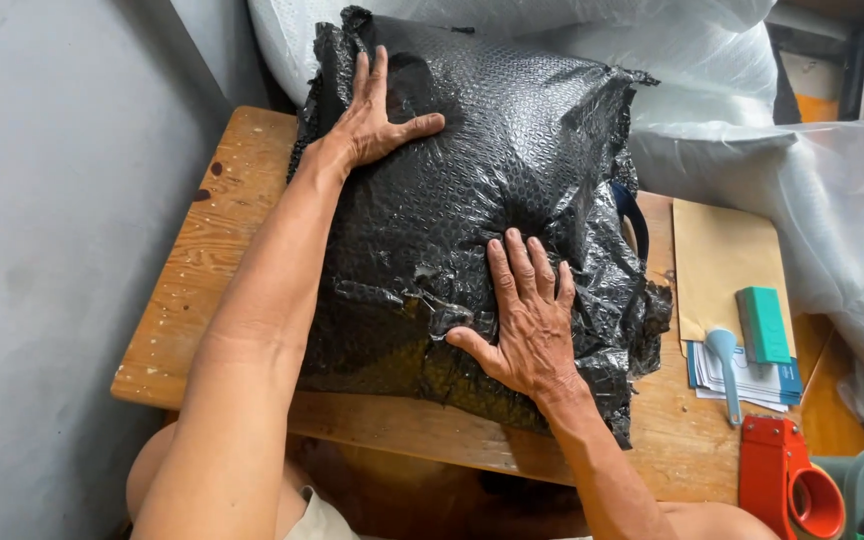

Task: The person wraps a blue object in black bubble wrap and secures the wrap by applying several strips of adhesive tape by hand.

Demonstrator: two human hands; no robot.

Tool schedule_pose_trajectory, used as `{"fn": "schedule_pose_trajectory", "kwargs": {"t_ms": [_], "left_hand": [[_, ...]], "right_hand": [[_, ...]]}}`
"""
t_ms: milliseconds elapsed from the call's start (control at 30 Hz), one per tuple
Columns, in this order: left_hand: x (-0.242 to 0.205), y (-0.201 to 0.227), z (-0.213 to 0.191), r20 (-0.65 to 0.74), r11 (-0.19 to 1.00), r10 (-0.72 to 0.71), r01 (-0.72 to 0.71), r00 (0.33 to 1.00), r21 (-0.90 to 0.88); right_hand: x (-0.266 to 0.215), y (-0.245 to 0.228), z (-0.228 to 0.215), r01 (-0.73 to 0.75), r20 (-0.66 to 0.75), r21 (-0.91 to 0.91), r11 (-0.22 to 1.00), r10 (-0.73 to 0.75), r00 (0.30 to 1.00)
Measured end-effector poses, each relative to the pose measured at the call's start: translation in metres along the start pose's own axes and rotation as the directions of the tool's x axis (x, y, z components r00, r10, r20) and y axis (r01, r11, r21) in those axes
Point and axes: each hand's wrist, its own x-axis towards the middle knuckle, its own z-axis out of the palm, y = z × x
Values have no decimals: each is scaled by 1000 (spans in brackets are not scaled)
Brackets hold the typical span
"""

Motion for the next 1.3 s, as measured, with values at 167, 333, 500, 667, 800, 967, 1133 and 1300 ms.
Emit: {"fn": "schedule_pose_trajectory", "kwargs": {"t_ms": [167, 333, 500, 667, 800, 967, 1133, 1300], "left_hand": [[-9, 6, -6, 14, 997, -74, 74, 997, 12], [-10, 8, -8, -20, 999, -23, 23, 1000, 22], [-9, 20, -8, -96, 965, -134, 152, 986, 216], [-116, 93, -1, -146, 860, 224, -125, 964, 495], [-217, 103, 32, 110, 748, 404, -397, 908, 531], [-227, 65, 51, 23, 732, 532, -473, 846, 490], [-222, 56, 61, -15, 729, 550, -472, 835, 495], [-219, 58, 60, 32, 776, 416, -373, 909, 509]], "right_hand": [[3, 0, 2, 0, 15, -8, 1000, 0, 1000], [3, -1, 2, -21, 22, -13, 1000, 22, 1000], [-2, 7, 6, -28, 35, 40, 999, 27, 999], [-11, 13, 15, -41, 69, 25, 999, 39, 997], [-12, 15, 22, -53, 75, 34, 998, 50, 996], [-11, 11, 23, -58, 4, 68, 996, 57, 998], [-16, 21, 30, -40, 16, 68, 997, 39, 999], [-13, 25, 26, -65, -14, 207, 976, 70, 997]]}}
